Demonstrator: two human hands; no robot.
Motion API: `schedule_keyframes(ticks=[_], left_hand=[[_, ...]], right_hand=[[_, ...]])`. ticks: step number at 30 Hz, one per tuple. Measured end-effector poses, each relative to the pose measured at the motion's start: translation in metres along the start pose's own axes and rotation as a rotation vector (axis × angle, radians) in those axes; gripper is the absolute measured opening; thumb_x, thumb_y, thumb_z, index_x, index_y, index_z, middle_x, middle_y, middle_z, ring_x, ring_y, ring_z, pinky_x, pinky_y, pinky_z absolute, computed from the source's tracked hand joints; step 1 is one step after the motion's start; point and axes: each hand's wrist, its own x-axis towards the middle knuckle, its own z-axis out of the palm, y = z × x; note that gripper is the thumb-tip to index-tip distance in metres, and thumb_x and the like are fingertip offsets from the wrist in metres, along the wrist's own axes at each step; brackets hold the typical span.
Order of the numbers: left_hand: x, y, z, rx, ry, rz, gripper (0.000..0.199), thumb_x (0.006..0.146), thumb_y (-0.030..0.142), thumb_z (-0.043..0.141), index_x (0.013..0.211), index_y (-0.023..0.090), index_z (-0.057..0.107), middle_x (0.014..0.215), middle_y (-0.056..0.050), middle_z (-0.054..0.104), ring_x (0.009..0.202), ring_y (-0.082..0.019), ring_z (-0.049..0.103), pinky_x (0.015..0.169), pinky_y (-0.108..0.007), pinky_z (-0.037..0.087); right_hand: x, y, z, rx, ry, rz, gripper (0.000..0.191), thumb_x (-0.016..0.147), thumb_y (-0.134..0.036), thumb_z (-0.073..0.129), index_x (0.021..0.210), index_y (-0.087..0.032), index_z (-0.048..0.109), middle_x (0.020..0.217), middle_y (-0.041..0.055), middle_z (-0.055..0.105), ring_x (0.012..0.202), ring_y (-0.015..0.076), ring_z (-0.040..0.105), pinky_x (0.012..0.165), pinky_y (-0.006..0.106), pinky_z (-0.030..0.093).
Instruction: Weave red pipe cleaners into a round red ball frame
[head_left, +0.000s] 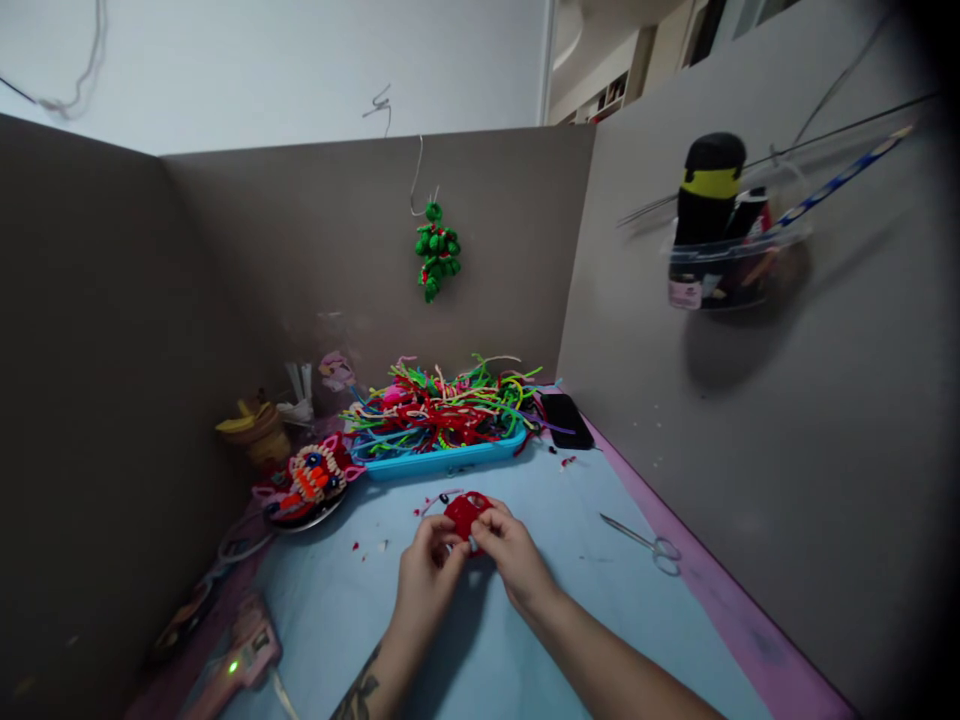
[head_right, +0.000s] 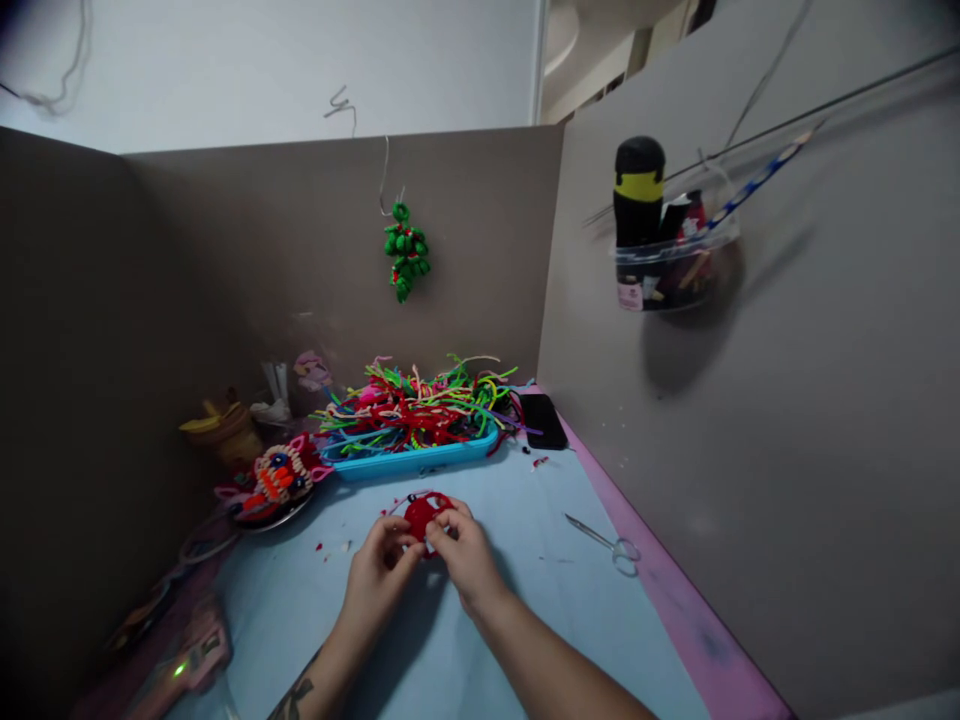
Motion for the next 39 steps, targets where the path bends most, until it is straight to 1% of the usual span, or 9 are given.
schedule_keyframes(ticks=[3, 7, 10, 18, 22, 28, 32, 36, 39], left_hand=[[0.001, -0.001, 0.001, -0.139, 0.034, -0.069, 0.025, 0.069, 0.03, 0.071, 0.085, 0.02, 0.055, 0.069, 0.0, 0.069, 0.063, -0.016, 0.064, 0.059, -0.024, 0.044], [0.002, 0.0, 0.001, -0.233, 0.088, -0.093, 0.027, 0.067, 0.032, 0.075, 0.08, 0.019, 0.055, 0.061, 0.003, 0.065, 0.057, -0.013, 0.061, 0.057, -0.023, 0.044], [0.002, 0.002, 0.0, -0.256, 0.104, -0.085, 0.026, 0.068, 0.032, 0.075, 0.08, 0.019, 0.056, 0.062, 0.003, 0.064, 0.057, -0.012, 0.059, 0.057, -0.022, 0.044], [0.002, 0.003, -0.001, -0.193, 0.16, -0.041, 0.02, 0.07, 0.031, 0.072, 0.079, 0.018, 0.061, 0.071, 0.0, 0.065, 0.064, -0.014, 0.058, 0.062, -0.025, 0.045], [0.001, 0.005, 0.0, -0.133, 0.164, -0.022, 0.017, 0.07, 0.031, 0.07, 0.077, 0.018, 0.061, 0.068, 0.0, 0.062, 0.061, -0.014, 0.056, 0.06, -0.025, 0.044], [-0.001, 0.01, 0.002, -0.104, 0.175, -0.017, 0.015, 0.071, 0.03, 0.068, 0.075, 0.018, 0.06, 0.066, 0.001, 0.061, 0.058, -0.014, 0.055, 0.057, -0.025, 0.043], [-0.002, 0.011, 0.003, -0.092, 0.197, 0.003, 0.018, 0.067, 0.029, 0.071, 0.077, 0.018, 0.06, 0.067, 0.002, 0.061, 0.058, -0.013, 0.054, 0.057, -0.024, 0.044], [-0.002, 0.009, 0.004, -0.092, 0.236, -0.002, 0.02, 0.066, 0.029, 0.072, 0.076, 0.019, 0.058, 0.063, 0.004, 0.056, 0.051, -0.01, 0.047, 0.05, -0.022, 0.038], [-0.001, 0.008, 0.004, -0.085, 0.252, 0.001, 0.021, 0.066, 0.03, 0.072, 0.073, 0.02, 0.055, 0.059, 0.006, 0.05, 0.048, -0.009, 0.042, 0.046, -0.021, 0.033]], right_hand=[[0.001, 0.0, -0.001, -0.005, -0.007, 0.002, 0.037, 0.067, -0.051, 0.073, 0.058, -0.018, 0.059, 0.102, 0.0074, 0.058, 0.098, 0.0248, 0.055, 0.093, 0.036, 0.039], [0.001, -0.001, -0.001, 0.027, -0.058, 0.003, 0.037, 0.069, -0.052, 0.071, 0.061, -0.018, 0.06, 0.096, 0.0063, 0.059, 0.093, 0.0236, 0.056, 0.09, 0.035, 0.04], [0.0, -0.004, -0.001, -0.01, -0.082, -0.028, 0.034, 0.073, -0.05, 0.069, 0.063, -0.018, 0.061, 0.094, 0.006, 0.059, 0.093, 0.0232, 0.055, 0.089, 0.035, 0.041], [0.001, 0.002, -0.003, -0.074, -0.046, -0.12, 0.022, 0.075, -0.042, 0.068, 0.08, -0.02, 0.066, 0.096, 0.0058, 0.059, 0.095, 0.0226, 0.056, 0.087, 0.033, 0.043], [0.002, 0.007, -0.004, -0.116, -0.019, -0.146, 0.023, 0.075, -0.042, 0.067, 0.075, -0.02, 0.066, 0.095, 0.0061, 0.06, 0.096, 0.0224, 0.056, 0.086, 0.033, 0.044], [0.002, 0.004, -0.003, -0.108, -0.011, -0.095, 0.022, 0.071, -0.04, 0.07, 0.069, -0.019, 0.063, 0.096, 0.0057, 0.058, 0.094, 0.0218, 0.056, 0.082, 0.031, 0.045], [0.001, 0.003, -0.002, -0.128, -0.003, -0.101, 0.02, 0.071, -0.036, 0.069, 0.065, -0.019, 0.061, 0.095, 0.0052, 0.057, 0.093, 0.0214, 0.056, 0.08, 0.03, 0.045], [-0.001, 0.005, -0.001, -0.117, -0.015, -0.109, 0.016, 0.073, -0.034, 0.068, 0.069, -0.02, 0.062, 0.101, 0.0061, 0.056, 0.096, 0.0219, 0.056, 0.079, 0.029, 0.046], [-0.001, 0.004, -0.001, -0.101, -0.037, -0.112, 0.019, 0.075, -0.037, 0.068, 0.068, -0.02, 0.063, 0.101, 0.0062, 0.057, 0.097, 0.0222, 0.056, 0.081, 0.03, 0.046]])
